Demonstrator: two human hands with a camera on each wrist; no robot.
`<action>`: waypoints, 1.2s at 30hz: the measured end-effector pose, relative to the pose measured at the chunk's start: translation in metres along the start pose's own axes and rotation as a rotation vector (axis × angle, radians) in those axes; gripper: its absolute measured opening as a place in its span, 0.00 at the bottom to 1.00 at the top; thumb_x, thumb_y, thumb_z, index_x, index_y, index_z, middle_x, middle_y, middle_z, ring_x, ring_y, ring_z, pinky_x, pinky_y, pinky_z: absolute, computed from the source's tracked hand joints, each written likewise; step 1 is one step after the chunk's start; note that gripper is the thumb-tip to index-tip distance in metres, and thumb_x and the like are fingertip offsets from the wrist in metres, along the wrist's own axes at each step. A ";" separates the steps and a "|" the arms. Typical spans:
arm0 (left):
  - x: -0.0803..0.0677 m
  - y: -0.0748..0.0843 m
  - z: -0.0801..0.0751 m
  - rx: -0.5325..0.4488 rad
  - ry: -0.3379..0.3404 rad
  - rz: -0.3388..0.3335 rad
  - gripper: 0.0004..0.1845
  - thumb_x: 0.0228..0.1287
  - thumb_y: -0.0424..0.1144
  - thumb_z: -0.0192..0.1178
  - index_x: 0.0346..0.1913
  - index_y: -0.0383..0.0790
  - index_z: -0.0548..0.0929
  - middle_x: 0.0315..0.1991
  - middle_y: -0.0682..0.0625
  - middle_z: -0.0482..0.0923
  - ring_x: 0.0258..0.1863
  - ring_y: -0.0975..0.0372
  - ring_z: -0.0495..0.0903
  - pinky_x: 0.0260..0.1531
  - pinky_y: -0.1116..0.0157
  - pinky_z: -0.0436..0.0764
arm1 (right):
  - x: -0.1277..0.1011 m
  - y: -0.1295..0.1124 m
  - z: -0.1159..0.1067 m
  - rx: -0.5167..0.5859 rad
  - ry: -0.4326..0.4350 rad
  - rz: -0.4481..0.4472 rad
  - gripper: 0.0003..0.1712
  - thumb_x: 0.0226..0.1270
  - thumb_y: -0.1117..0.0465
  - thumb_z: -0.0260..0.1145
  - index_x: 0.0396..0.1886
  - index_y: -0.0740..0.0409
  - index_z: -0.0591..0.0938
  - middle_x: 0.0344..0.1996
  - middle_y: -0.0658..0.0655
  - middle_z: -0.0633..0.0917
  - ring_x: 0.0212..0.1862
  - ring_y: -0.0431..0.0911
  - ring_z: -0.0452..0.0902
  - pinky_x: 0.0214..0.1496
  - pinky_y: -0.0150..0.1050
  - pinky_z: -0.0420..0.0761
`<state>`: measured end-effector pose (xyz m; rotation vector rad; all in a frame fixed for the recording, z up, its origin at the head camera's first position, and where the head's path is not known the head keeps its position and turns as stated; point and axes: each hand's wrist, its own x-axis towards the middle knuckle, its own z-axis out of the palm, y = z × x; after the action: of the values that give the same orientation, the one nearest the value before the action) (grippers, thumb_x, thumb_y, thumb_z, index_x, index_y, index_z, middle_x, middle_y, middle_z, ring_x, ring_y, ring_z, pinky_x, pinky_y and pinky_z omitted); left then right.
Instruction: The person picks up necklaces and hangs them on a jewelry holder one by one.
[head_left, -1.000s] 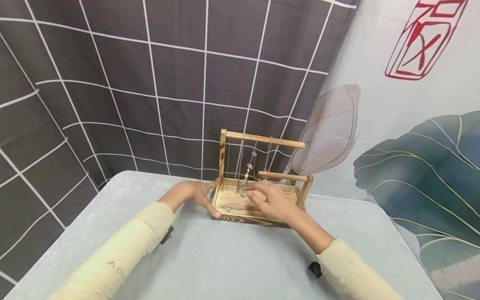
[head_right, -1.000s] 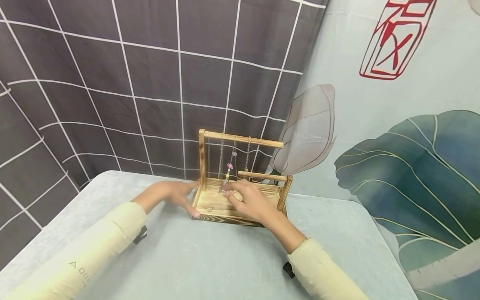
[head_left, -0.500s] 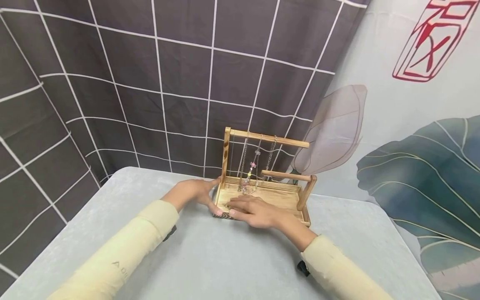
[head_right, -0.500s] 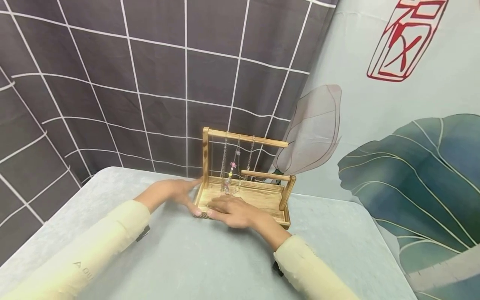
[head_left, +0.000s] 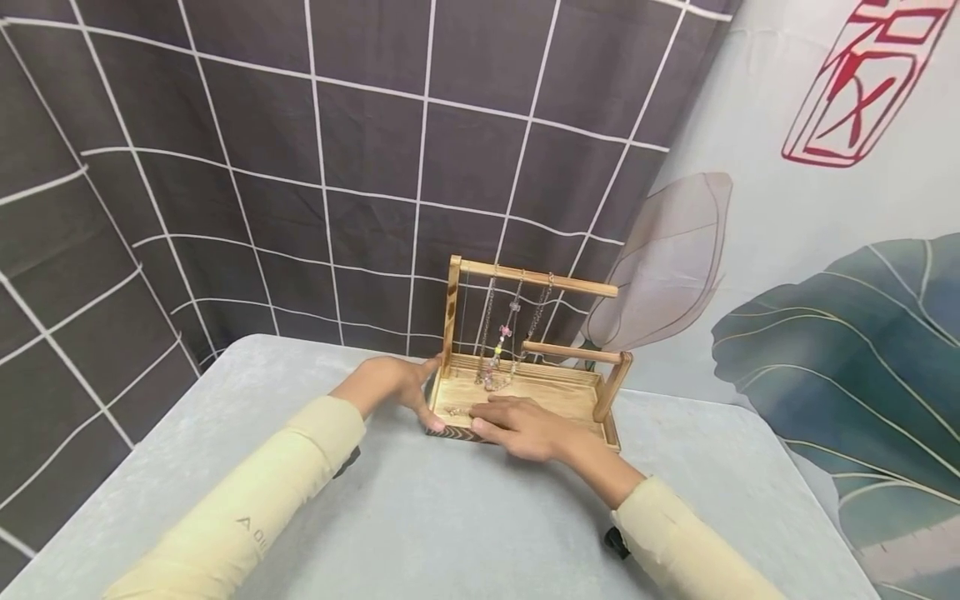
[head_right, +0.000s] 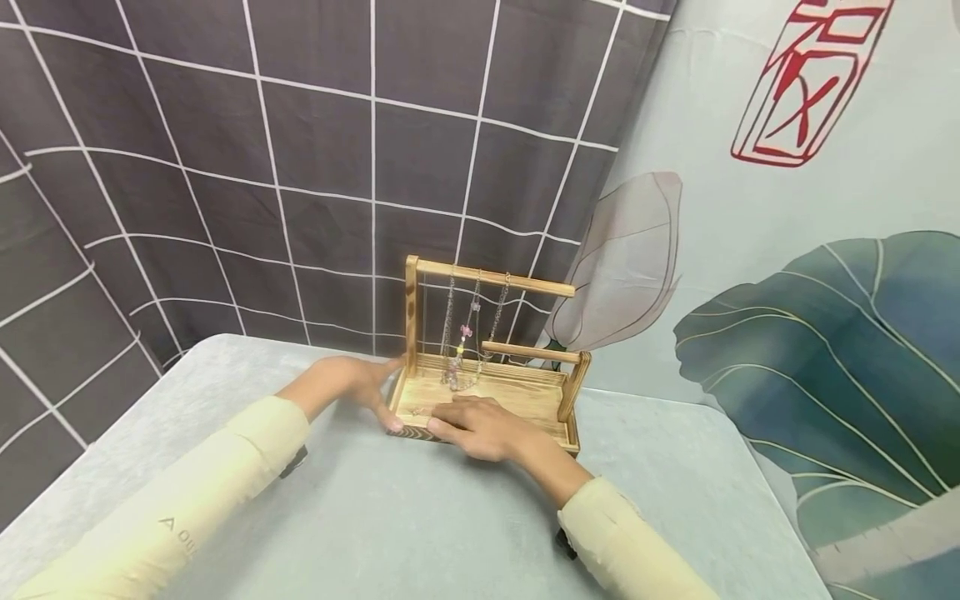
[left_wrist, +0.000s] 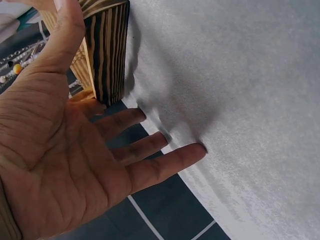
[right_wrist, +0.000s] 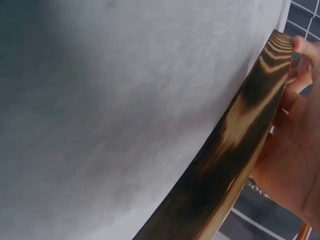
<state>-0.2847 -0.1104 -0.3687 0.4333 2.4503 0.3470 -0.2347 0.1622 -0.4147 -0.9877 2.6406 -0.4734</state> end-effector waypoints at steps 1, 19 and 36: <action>0.000 0.000 0.000 -0.005 -0.003 -0.002 0.79 0.58 0.68 0.83 0.95 0.43 0.39 0.93 0.36 0.51 0.92 0.39 0.56 0.92 0.39 0.59 | -0.002 0.002 0.000 0.000 0.003 0.002 0.35 0.96 0.39 0.44 0.85 0.54 0.77 0.83 0.59 0.78 0.88 0.66 0.66 0.91 0.72 0.62; 0.002 0.004 0.000 0.073 -0.007 -0.002 0.78 0.59 0.69 0.82 0.94 0.38 0.41 0.92 0.34 0.53 0.91 0.39 0.58 0.91 0.42 0.62 | -0.042 0.034 -0.011 -0.071 0.085 0.222 0.41 0.96 0.36 0.40 0.82 0.59 0.78 0.83 0.73 0.73 0.84 0.74 0.69 0.90 0.73 0.64; 0.007 0.003 -0.003 0.065 -0.014 -0.016 0.78 0.60 0.69 0.82 0.94 0.38 0.40 0.94 0.36 0.45 0.92 0.40 0.56 0.92 0.42 0.60 | -0.047 0.053 -0.032 -0.434 0.178 0.269 0.41 0.95 0.38 0.46 0.29 0.58 0.88 0.40 0.65 0.94 0.45 0.63 0.92 0.59 0.67 0.90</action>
<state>-0.2908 -0.1059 -0.3689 0.4417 2.4556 0.2578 -0.2431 0.2379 -0.4001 -0.7022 3.0527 0.0830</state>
